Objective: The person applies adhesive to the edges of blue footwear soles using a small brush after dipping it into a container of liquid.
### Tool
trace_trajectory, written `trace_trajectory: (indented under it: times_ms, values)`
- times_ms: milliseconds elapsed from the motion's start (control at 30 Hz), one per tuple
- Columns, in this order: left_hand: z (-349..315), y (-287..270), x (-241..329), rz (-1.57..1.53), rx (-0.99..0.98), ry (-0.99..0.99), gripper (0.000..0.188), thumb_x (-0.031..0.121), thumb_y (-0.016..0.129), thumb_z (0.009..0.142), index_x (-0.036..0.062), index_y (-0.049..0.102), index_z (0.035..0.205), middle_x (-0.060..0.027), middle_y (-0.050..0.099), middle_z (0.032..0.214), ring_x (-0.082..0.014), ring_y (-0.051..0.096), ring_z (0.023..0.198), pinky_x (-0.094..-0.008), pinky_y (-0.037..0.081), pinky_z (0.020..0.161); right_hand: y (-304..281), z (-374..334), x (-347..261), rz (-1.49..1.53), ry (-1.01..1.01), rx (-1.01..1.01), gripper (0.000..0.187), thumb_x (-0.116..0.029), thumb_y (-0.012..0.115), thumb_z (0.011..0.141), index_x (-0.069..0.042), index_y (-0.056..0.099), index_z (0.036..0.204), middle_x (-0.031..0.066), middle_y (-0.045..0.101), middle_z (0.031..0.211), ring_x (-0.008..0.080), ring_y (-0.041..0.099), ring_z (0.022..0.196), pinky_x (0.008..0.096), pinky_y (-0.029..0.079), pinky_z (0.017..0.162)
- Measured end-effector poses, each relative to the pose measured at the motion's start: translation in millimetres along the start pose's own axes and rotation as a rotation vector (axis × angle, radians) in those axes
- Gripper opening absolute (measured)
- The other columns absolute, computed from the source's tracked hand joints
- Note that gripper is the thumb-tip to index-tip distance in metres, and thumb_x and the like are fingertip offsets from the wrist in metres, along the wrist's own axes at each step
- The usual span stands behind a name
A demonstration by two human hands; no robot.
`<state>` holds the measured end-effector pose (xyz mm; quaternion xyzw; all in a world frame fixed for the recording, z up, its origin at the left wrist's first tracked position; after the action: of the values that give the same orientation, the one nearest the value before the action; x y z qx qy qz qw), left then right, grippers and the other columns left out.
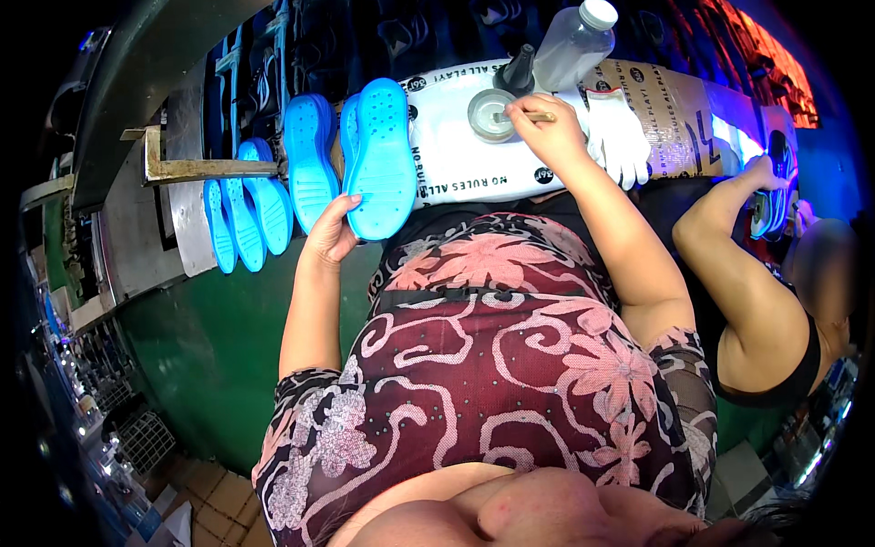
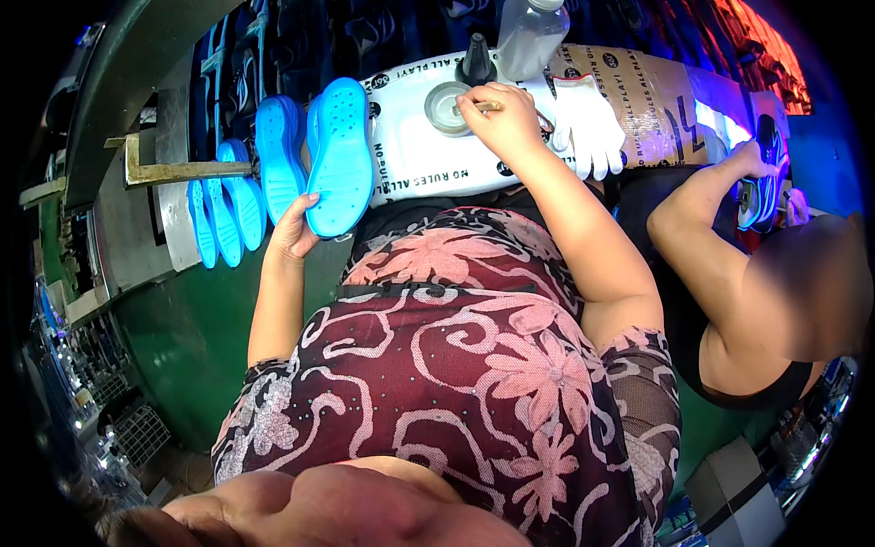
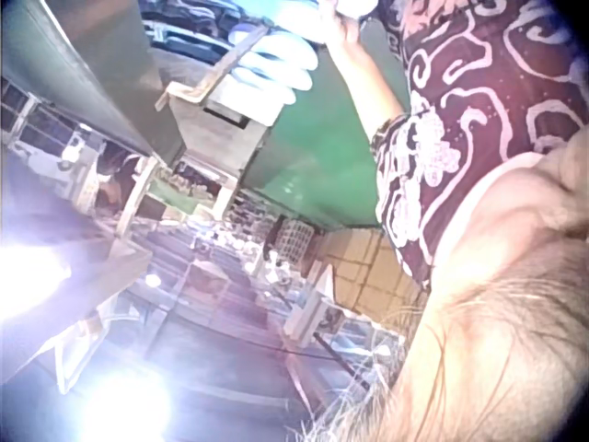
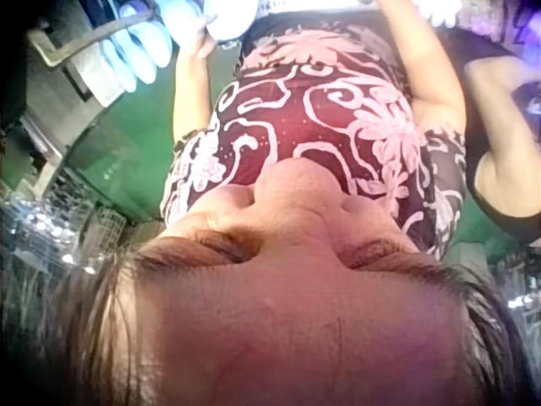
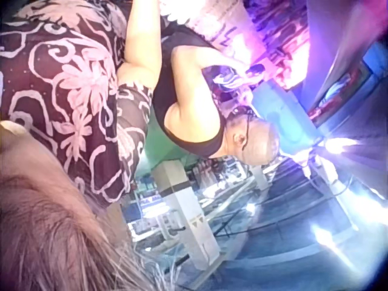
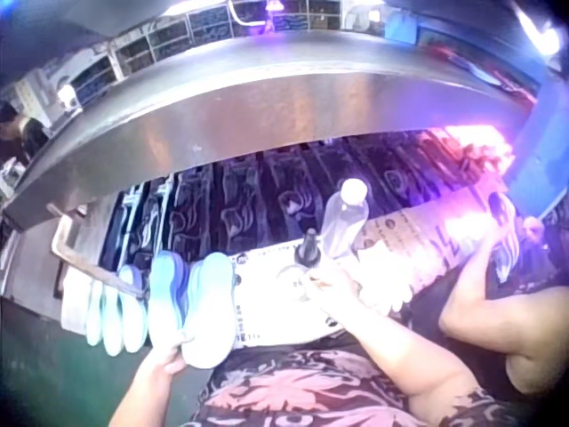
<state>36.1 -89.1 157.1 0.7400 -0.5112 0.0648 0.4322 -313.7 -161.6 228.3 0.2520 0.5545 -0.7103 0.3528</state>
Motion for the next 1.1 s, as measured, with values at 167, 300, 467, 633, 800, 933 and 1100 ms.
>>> trace_trajectory:
  times_ms: [167, 300, 467, 633, 800, 933, 1100]
  values:
    - [2.7, 6.4, -3.2, 0.053, 0.004, 0.019, 0.042, 0.015, 0.064, 0.080, -0.0043, 0.051, 0.115, -0.0118, 0.064, 0.100, -0.0189, 0.065, 0.078, -0.0307, 0.055, 0.060, -4.8, -3.7, 1.0, 0.080, 0.021, 0.067, 0.017, -0.023, 0.067, 0.078, -0.007, 0.069, 0.078, 0.0098, 0.064, 0.074, 0.0291, 0.060, 0.069, 0.0356, 0.046, 0.066]
    - [-11.9, 45.9, 5.7, 0.125, -0.088, 0.048, 0.041, 0.015, 0.063, 0.081, -0.0021, 0.049, 0.115, -0.0100, 0.063, 0.092, -0.0150, 0.061, 0.061, -0.0245, 0.048, 0.044, -14.0, -10.3, 2.8, 0.327, 0.122, 0.130, 0.022, -0.025, 0.063, 0.086, -0.004, 0.069, 0.081, 0.0086, 0.065, 0.076, 0.0214, 0.062, 0.072, 0.0306, 0.047, 0.068]
    - [-18.8, 82.2, 3.5, 0.381, -0.037, 0.290, 0.054, 0.019, 0.066, 0.081, 0.0007, 0.040, 0.124, -0.0133, 0.061, 0.096, -0.0168, 0.062, 0.062, -0.0254, 0.051, 0.048, -8.1, -17.5, 12.9, 0.247, 0.164, 0.069, 0.025, -0.026, 0.060, 0.091, -0.003, 0.070, 0.084, 0.0069, 0.065, 0.077, 0.0163, 0.060, 0.071, 0.0283, 0.047, 0.068]
    - [-18.3, 107.8, 5.6, 0.478, 0.108, 0.561, 0.044, 0.006, 0.055, 0.085, 0.0004, 0.034, 0.123, -0.0145, 0.062, 0.089, -0.0179, 0.063, 0.061, -0.0238, 0.050, 0.050, -25.5, -21.8, 2.7, 0.510, 0.252, 0.217, 0.029, -0.025, 0.056, 0.093, 0.000, 0.069, 0.086, 0.0048, 0.067, 0.079, 0.0122, 0.059, 0.072, 0.0267, 0.046, 0.068]
    - [-18.3, 131.9, 15.1, 0.571, 0.138, 0.781, 0.046, 0.006, 0.058, 0.085, -0.0021, 0.035, 0.123, -0.0149, 0.060, 0.098, -0.0167, 0.063, 0.070, -0.0271, 0.053, 0.058, -42.5, -31.2, -22.7, 0.738, 0.293, 0.262, 0.033, -0.026, 0.053, 0.095, 0.002, 0.068, 0.088, 0.0069, 0.065, 0.078, 0.0118, 0.056, 0.072, 0.0248, 0.042, 0.069]
    - [-22.8, 144.6, 16.7, 0.683, 0.149, 0.890, 0.049, 0.008, 0.061, 0.085, -0.0038, 0.035, 0.124, -0.0162, 0.057, 0.108, -0.0184, 0.062, 0.085, -0.0294, 0.054, 0.069, -50.4, -41.2, -56.6, 0.700, 0.202, 0.176, 0.033, -0.026, 0.052, 0.095, 0.002, 0.068, 0.088, 0.0070, 0.064, 0.076, 0.0120, 0.056, 0.071, 0.0252, 0.042, 0.068]
    - [-27.8, 152.6, 13.0, 0.706, 0.196, 1.032, 0.044, 0.007, 0.063, 0.080, -0.0049, 0.044, 0.117, -0.0138, 0.064, 0.097, -0.0160, 0.063, 0.084, -0.0288, 0.052, 0.073, -48.6, -55.9, -97.4, 0.504, -0.031, 0.008, 0.034, -0.021, 0.048, 0.097, 0.005, 0.066, 0.085, 0.0099, 0.062, 0.075, 0.0144, 0.055, 0.068, 0.0262, 0.043, 0.065]
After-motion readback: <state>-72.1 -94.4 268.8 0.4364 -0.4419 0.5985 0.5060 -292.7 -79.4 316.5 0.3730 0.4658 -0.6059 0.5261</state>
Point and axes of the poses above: each hand's wrist, its own z-axis towards the middle knuckle, its own y-axis out of the palm, x = y × z, the point moved 4 cm from there along z, towards the middle knuckle
